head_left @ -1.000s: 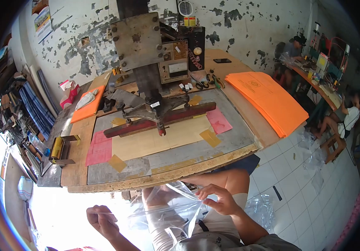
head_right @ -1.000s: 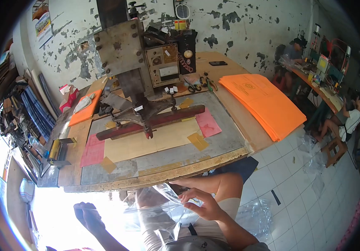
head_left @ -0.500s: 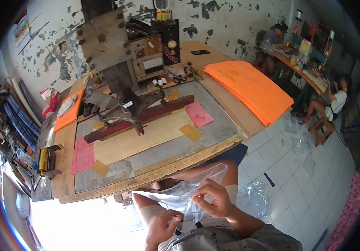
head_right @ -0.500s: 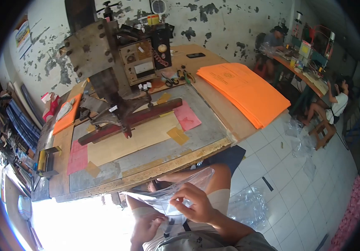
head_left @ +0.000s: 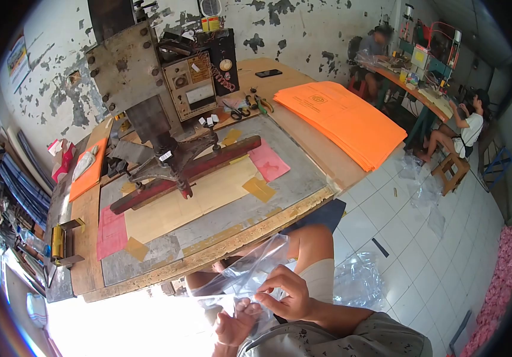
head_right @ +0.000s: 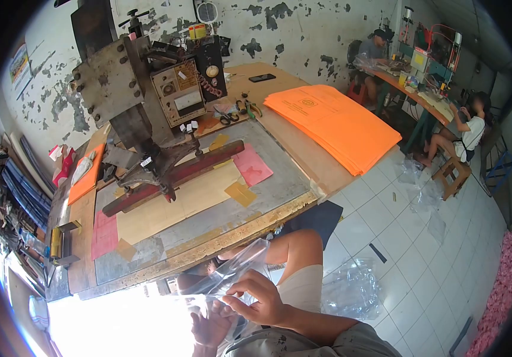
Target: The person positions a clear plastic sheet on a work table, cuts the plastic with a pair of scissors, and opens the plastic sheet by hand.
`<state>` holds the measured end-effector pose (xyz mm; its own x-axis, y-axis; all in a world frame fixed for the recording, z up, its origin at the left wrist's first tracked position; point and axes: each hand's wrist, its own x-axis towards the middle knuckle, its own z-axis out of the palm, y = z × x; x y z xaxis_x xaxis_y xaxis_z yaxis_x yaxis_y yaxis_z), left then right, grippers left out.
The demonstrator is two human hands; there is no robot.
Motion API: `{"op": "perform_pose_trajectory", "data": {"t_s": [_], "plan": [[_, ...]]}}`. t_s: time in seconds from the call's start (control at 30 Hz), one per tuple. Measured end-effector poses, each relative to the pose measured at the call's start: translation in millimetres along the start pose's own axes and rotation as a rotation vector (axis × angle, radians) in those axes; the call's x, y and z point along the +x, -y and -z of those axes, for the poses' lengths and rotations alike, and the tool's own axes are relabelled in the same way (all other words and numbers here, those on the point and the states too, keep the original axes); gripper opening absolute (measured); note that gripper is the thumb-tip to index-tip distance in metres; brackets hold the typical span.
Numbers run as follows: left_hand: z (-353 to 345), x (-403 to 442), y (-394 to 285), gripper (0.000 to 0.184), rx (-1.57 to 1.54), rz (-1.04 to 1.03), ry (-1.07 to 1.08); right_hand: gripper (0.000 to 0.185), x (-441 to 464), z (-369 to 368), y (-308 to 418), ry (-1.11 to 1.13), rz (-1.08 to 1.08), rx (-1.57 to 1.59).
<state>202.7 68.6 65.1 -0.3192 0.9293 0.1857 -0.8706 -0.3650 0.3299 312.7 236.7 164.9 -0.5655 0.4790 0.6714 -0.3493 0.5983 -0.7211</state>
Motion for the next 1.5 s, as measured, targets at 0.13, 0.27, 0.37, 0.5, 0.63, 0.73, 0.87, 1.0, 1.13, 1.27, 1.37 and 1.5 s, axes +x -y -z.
{"op": "perform_pose_trajectory", "data": {"t_s": [0.13, 0.27, 0.37, 0.5, 0.63, 0.73, 0.87, 1.0, 1.13, 1.27, 1.37, 1.5], "plan": [[3.5, -8.9, 15.3, 0.062, -0.094, 0.092, -0.196, 0.017, -3.7, -4.6, -2.5, -0.021, 0.039, 0.045], [-7.8, -9.8, 5.2, 0.052, 0.507, -0.033, -0.47, 0.015, -2.2, -3.0, -2.2, -0.073, -0.038, 0.041], [-47.2, 2.3, -6.1, 0.051, 1.311, -0.203, -0.458, 0.015, -3.8, -1.4, -7.0, -0.102, -0.074, 0.049], [-47.6, 1.9, -2.3, 0.057, 1.425, -0.555, -0.248, 0.016, -5.2, 0.8, -8.6, -0.044, -0.068, 0.092], [-51.8, 4.5, -2.4, 0.058, 0.681, -0.457, -0.426, 0.018, -2.4, 2.8, -9.6, 0.077, -0.049, 0.145], [-19.3, -8.6, -19.9, 0.053, 0.261, -0.328, -0.335, 0.018, 6.3, 7.8, -8.4, 0.213, 0.027, 0.099], [-13.8, -6.6, -39.8, 0.061, 0.072, -0.256, -0.151, 0.063, 22.6, 27.9, -11.7, 0.43, 0.034, -0.023], [-50.5, 1.4, -58.8, 0.071, 0.12, -0.176, -0.042, 0.096, 30.4, 38.5, -20.0, 0.445, 0.063, -0.119], [-73.7, -0.7, -64.3, 0.088, 0.655, -0.106, -0.031, 0.101, 26.8, 34.2, -26.3, 0.564, 0.027, -0.163], [-105.9, 14.1, -67.5, 0.115, 0.599, -0.113, -0.057, 0.097, 12.2, 19.5, -41.3, 0.64, -0.058, -0.153], [-106.1, 12.4, -70.4, 0.133, 0.561, -0.167, -0.126, 0.09, 6.7, 12.6, -47.2, 0.64, -0.036, -0.18], [-102.2, 8.6, -81.2, 0.134, 0.708, -0.182, -0.162, 0.08, 4.6, 18.0, -44.6, 0.663, -0.161, -0.063]]}}
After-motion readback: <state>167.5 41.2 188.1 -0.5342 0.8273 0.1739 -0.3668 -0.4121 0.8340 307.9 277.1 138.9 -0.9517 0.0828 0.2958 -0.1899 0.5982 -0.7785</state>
